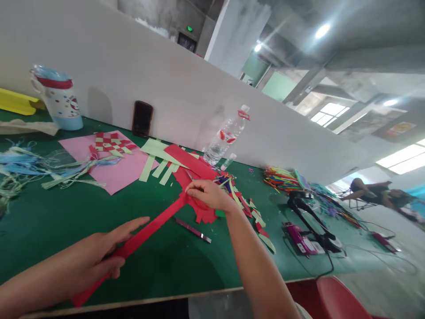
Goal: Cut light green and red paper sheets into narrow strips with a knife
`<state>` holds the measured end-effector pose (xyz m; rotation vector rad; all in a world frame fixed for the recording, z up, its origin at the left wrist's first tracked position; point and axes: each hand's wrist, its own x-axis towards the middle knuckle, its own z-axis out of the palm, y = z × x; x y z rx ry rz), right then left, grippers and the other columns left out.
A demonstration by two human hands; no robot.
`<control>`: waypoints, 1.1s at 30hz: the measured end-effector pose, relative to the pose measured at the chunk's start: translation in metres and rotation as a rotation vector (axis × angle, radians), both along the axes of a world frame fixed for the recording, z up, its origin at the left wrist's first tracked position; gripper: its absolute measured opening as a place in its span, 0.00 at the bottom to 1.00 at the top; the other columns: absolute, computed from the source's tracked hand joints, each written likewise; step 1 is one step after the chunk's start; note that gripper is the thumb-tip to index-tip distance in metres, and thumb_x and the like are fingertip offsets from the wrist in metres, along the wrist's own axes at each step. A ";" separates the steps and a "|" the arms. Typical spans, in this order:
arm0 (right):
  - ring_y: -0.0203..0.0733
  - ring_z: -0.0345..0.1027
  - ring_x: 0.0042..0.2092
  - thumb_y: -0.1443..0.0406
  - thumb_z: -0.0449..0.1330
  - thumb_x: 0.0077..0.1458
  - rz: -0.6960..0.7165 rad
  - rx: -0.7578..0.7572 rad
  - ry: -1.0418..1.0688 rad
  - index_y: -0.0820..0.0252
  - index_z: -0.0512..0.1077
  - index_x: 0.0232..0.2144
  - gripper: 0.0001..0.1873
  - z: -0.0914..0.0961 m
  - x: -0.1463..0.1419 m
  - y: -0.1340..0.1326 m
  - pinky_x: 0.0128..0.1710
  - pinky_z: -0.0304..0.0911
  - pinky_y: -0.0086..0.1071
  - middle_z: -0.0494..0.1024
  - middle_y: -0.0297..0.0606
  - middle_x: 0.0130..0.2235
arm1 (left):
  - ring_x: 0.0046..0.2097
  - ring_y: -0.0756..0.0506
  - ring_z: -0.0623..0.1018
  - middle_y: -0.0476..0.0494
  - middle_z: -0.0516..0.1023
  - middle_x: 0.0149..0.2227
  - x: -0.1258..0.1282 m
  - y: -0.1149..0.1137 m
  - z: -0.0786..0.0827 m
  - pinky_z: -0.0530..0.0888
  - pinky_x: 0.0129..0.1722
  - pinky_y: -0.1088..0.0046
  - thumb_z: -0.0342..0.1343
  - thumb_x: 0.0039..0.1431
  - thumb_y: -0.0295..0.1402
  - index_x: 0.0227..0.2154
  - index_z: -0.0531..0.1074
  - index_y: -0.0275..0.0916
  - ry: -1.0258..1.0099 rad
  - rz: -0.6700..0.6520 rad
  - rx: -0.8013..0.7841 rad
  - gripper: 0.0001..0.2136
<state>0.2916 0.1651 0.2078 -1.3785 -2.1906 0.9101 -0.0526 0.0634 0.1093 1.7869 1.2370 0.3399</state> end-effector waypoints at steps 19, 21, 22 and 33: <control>0.58 0.74 0.60 0.57 0.64 0.72 -0.082 0.229 -0.544 0.67 0.79 0.51 0.16 -0.086 -0.165 0.080 0.61 0.69 0.48 0.80 0.58 0.55 | 0.44 0.45 0.85 0.41 0.81 0.52 0.017 0.086 0.002 0.84 0.36 0.68 0.61 0.67 0.31 0.68 0.64 0.43 -0.580 0.758 -0.175 0.28; 0.55 0.75 0.59 0.60 0.63 0.74 -0.067 0.250 -0.580 0.65 0.79 0.51 0.13 -0.088 -0.166 0.079 0.61 0.70 0.49 0.80 0.53 0.55 | 0.44 0.45 0.84 0.42 0.81 0.52 0.018 0.085 0.000 0.84 0.38 0.67 0.62 0.69 0.34 0.65 0.67 0.42 -0.576 0.757 -0.201 0.24; 0.53 0.76 0.58 0.60 0.64 0.74 -0.061 0.260 -0.592 0.63 0.78 0.53 0.13 -0.089 -0.166 0.078 0.60 0.72 0.49 0.80 0.50 0.56 | 0.45 0.45 0.83 0.42 0.80 0.53 0.019 0.086 -0.001 0.84 0.40 0.65 0.63 0.69 0.35 0.64 0.69 0.41 -0.575 0.756 -0.209 0.23; 0.41 0.81 0.50 0.68 0.56 0.75 -0.021 0.449 -0.318 0.59 0.79 0.47 0.11 -0.065 -0.147 0.019 0.51 0.73 0.31 0.85 0.42 0.47 | 0.51 0.42 0.82 0.39 0.78 0.58 0.016 0.091 -0.015 0.83 0.49 0.57 0.63 0.69 0.43 0.61 0.71 0.41 -0.615 0.652 -0.194 0.22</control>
